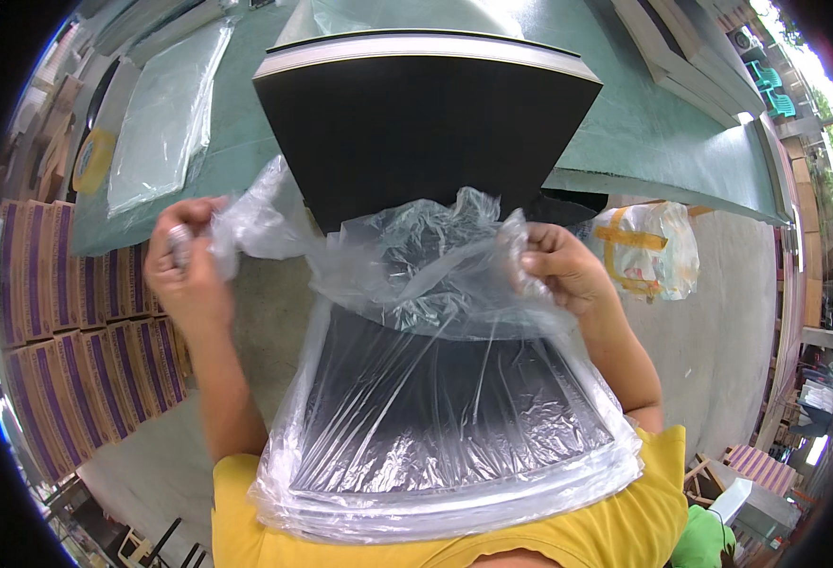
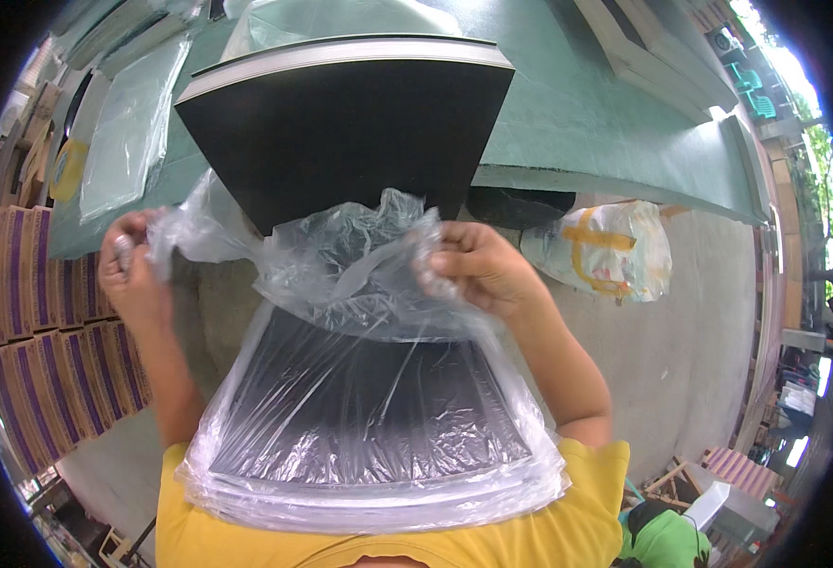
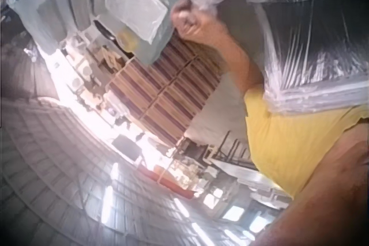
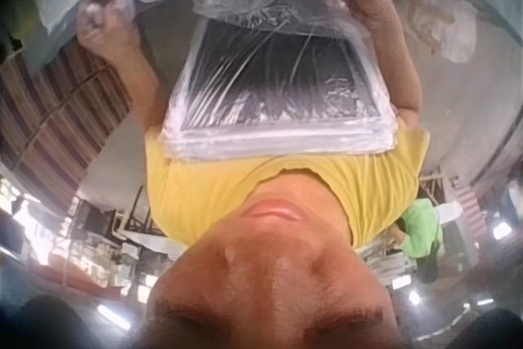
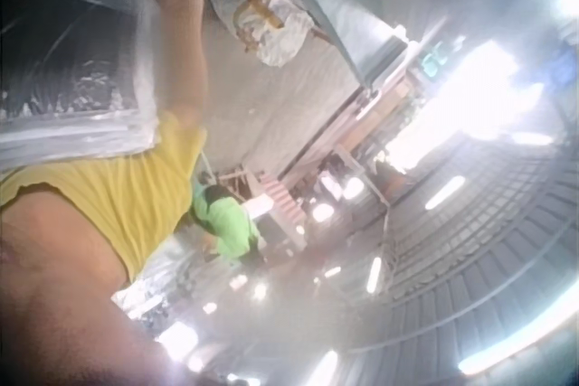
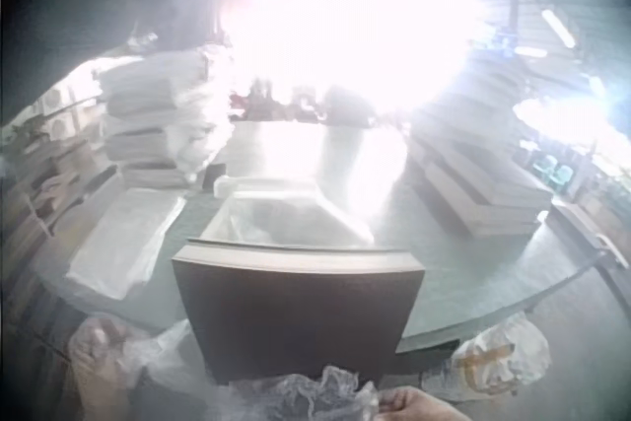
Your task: The person packages books by placing them into plastic bags one at a time and smoothing the plastic over the book covers.
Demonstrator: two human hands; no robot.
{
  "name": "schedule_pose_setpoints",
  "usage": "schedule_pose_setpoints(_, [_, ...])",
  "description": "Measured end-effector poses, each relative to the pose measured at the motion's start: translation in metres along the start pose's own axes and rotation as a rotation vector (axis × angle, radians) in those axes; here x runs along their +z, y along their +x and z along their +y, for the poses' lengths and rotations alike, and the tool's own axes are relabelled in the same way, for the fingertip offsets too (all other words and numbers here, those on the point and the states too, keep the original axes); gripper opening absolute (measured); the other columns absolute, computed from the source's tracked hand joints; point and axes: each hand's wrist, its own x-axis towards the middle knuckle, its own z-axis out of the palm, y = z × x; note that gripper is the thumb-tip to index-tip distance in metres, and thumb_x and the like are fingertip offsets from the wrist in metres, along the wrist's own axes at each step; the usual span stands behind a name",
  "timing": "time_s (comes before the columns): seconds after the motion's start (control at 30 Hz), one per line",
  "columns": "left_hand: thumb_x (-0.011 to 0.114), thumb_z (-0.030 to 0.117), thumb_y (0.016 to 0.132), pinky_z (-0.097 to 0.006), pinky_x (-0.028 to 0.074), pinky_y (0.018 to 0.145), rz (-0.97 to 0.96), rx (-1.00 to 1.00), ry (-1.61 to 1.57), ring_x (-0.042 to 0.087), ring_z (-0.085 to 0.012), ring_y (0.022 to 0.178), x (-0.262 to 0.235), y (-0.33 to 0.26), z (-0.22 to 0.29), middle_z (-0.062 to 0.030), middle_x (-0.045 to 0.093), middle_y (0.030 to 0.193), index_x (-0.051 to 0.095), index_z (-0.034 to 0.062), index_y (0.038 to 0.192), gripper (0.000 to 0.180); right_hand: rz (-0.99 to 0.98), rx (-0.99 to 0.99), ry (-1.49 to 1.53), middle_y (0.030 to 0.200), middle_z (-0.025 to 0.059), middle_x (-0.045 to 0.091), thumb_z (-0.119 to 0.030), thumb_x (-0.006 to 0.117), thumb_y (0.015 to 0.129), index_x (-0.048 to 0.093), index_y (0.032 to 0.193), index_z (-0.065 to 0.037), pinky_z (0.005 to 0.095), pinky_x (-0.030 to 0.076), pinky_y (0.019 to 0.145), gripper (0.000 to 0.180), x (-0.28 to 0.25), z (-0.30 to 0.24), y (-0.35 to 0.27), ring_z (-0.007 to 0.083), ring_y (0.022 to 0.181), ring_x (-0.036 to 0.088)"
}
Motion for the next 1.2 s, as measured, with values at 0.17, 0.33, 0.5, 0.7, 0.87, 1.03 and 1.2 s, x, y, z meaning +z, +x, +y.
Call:
schedule_pose_setpoints(0.17, [0.051, 0.011, 0.08, -0.02, 0.036, 0.051, -0.674, -0.027, -0.085, 0.046, -0.0079, 0.054, 0.082, -0.022, 0.044, -0.0041, 0.051, 0.065, 0.048, 0.0036, 0.079, 0.008, -0.182, 0.056, -0.09, 0.071, 0.0053, 0.059, -0.015, 0.063, 0.077, 0.058, 0.082, 0.001, 0.0219, 0.047, 0.056, 0.018, 0.034, -0.007, 0.005, 0.0101, 0.06, 0.057])
schedule_pose_setpoints(0.33, [0.062, 0.011, 0.073, -0.02, 0.035, 0.05, -1.068, -0.17, 0.046, 0.043, -0.0044, 0.054, 0.092, -0.025, 0.063, 0.001, 0.047, 0.057, 0.054, 0.0021, 0.067, 0.013, -0.109, -0.039, -0.129, 0.065, 0.0031, 0.056, -0.023, 0.06, 0.08, 0.056, 0.074, -0.002, 0.0178, 0.039, 0.044, 0.023, 0.035, 0.001, 0.009, 0.0073, 0.052, 0.051])
schedule_pose_setpoints(0.5, [0.061, 0.007, 0.071, -0.02, 0.037, 0.055, -0.835, -0.275, -0.039, 0.049, -0.0056, 0.062, 0.084, -0.024, 0.036, -0.0004, 0.055, 0.066, 0.058, 0.0028, 0.07, 0.005, -0.165, -0.17, 0.217, 0.063, 0.0038, 0.053, -0.033, 0.05, 0.085, 0.049, 0.063, -0.006, 0.0238, 0.041, 0.051, 0.034, 0.042, -0.001, 0.015, 0.0093, 0.053, 0.047])
schedule_pose_setpoints(0.7, [0.059, 0.017, 0.078, -0.021, 0.041, 0.063, 0.137, 0.081, 0.579, 0.051, -0.009, 0.069, -0.016, 0.033, 0.022, -0.0042, 0.058, 0.076, 0.056, 0.0029, 0.079, 0.014, -0.195, -0.281, -0.059, 0.07, 0.007, 0.055, -0.018, 0.056, 0.082, 0.056, 0.068, -0.003, 0.0261, 0.043, 0.058, 0.021, 0.025, -0.014, -0.001, 0.0135, 0.062, 0.052])
schedule_pose_setpoints(0.87, [0.06, 0.014, 0.077, -0.026, 0.044, 0.065, -0.776, 0.447, 0.307, 0.056, -0.0139, 0.078, 0.072, -0.022, 0.083, -0.0066, 0.06, 0.088, 0.055, 0.0012, 0.09, 0.018, -0.063, -1.0, -0.808, 0.09, 0.0082, 0.055, -0.015, 0.073, 0.064, 0.064, 0.076, -0.005, 0.0246, 0.041, 0.071, 0.018, 0.068, -0.039, 0.013, 0.0136, 0.079, 0.051])
schedule_pose_setpoints(1.03, [0.06, 0.011, 0.078, -0.024, 0.044, 0.058, -0.926, -0.19, -0.136, 0.057, -0.0102, 0.07, 0.083, -0.013, 0.064, -0.0066, 0.06, 0.077, 0.058, 0.0001, 0.091, 0.017, 0.027, -0.986, -0.997, 0.097, 0.0115, 0.056, -0.013, 0.068, 0.068, 0.058, 0.088, -0.002, 0.0289, 0.043, 0.075, 0.026, 0.077, -0.049, 0.012, 0.0183, 0.089, 0.053])
schedule_pose_setpoints(1.2, [0.056, 0.023, 0.083, -0.021, 0.037, 0.049, -0.895, -0.159, -0.139, 0.046, -0.0039, 0.057, 0.081, -0.009, 0.049, -0.0002, 0.054, 0.064, 0.057, 0.0023, 0.079, 0.021, -0.15, -0.129, -0.02, 0.088, 0.0059, 0.058, -0.014, 0.065, 0.07, 0.058, 0.091, -0.001, 0.0231, 0.044, 0.07, 0.026, 0.061, -0.047, 0.014, 0.0134, 0.079, 0.056])
